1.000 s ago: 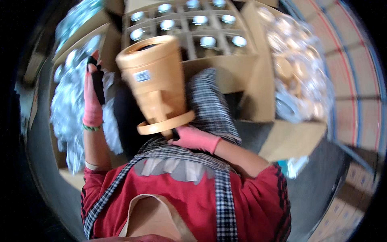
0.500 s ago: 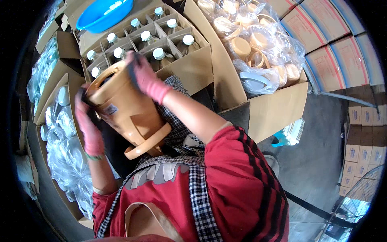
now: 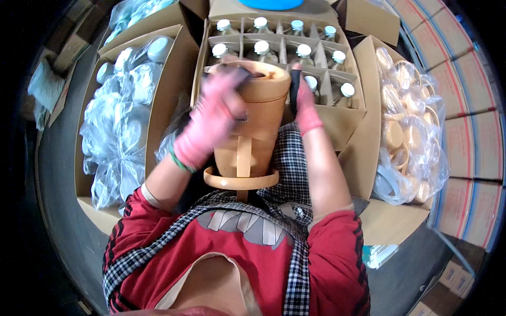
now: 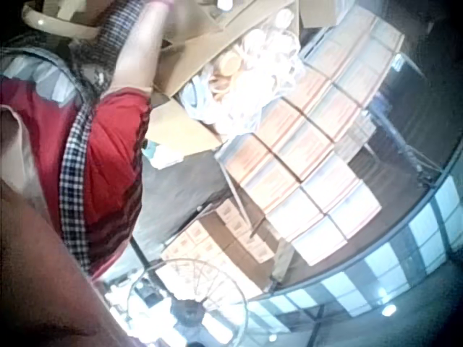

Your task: The person assembles plastic kettles by inserting a metal heating element into the kettle body and securing the lid. They then place the assembled kettle into a plastic bag and set it into a cardboard box. This process is repeated for multiple kettles of different colors.

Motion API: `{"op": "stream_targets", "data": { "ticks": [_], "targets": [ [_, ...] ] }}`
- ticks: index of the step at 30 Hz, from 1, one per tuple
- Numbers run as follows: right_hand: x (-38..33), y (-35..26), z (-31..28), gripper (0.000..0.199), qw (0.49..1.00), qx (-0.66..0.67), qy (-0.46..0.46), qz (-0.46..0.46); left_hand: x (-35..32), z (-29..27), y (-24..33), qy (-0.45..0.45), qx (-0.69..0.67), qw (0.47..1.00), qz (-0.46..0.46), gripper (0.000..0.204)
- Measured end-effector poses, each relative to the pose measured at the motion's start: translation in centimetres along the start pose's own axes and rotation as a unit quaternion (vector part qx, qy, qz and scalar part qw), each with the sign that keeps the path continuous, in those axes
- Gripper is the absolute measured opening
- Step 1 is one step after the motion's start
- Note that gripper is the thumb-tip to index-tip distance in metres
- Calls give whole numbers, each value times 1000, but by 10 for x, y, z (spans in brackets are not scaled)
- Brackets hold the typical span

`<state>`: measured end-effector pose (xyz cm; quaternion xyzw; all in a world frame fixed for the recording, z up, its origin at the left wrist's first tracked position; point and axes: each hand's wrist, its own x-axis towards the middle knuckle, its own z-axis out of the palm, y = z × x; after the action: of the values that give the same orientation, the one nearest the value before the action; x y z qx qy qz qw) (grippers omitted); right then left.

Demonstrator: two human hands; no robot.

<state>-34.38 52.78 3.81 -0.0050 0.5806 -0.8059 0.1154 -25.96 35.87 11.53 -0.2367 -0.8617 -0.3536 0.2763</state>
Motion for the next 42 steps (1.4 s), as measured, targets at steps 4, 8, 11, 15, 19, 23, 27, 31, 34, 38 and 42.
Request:
{"op": "stream_targets", "data": {
  "ticks": [4, 8, 11, 15, 19, 23, 27, 31, 34, 38, 42],
  "targets": [
    [-12, -1, 7, 64, 982, -163, 56, -76, 17, -7, -31, 165, -171, 953, -189, 23],
    [12, -8, 7, 59, 998, -58, -25, 8, 0, 0, -9, 46, 1, 997, -62, 34],
    [1, -3, 14, 69, 996, -69, 26, -52, 6, -4, -39, 156, -20, 975, -158, 37],
    [-6, -32, 28, 72, 990, 49, -64, -118, -3, -16, -18, 93, -12, 996, -5, 69],
    [-47, -100, 50, 71, 941, 218, -168, -195, -12, -46, 6, 73, 126, 973, 177, 54],
    [-82, -81, 70, 80, 896, -237, -5, -374, -27, -45, 3, 134, -132, 982, -13, 55],
    [-86, -72, 78, 89, 580, -608, -35, -541, -31, -31, 19, 239, -363, 889, -145, 61],
    [-65, -70, 85, 55, 945, -242, -108, -189, -33, -35, 17, 224, -211, 944, -121, 62],
    [-58, -83, 106, 42, 974, 0, -207, -89, -28, -46, 5, 246, -158, 954, -72, 64],
    [-27, -107, 106, 68, 886, -79, -449, 84, -28, -39, -23, 322, -231, 906, -149, 65],
    [41, -103, 101, 55, 969, -135, -208, 19, -23, -46, -98, 439, -680, 565, -162, 35]
  ]
}}
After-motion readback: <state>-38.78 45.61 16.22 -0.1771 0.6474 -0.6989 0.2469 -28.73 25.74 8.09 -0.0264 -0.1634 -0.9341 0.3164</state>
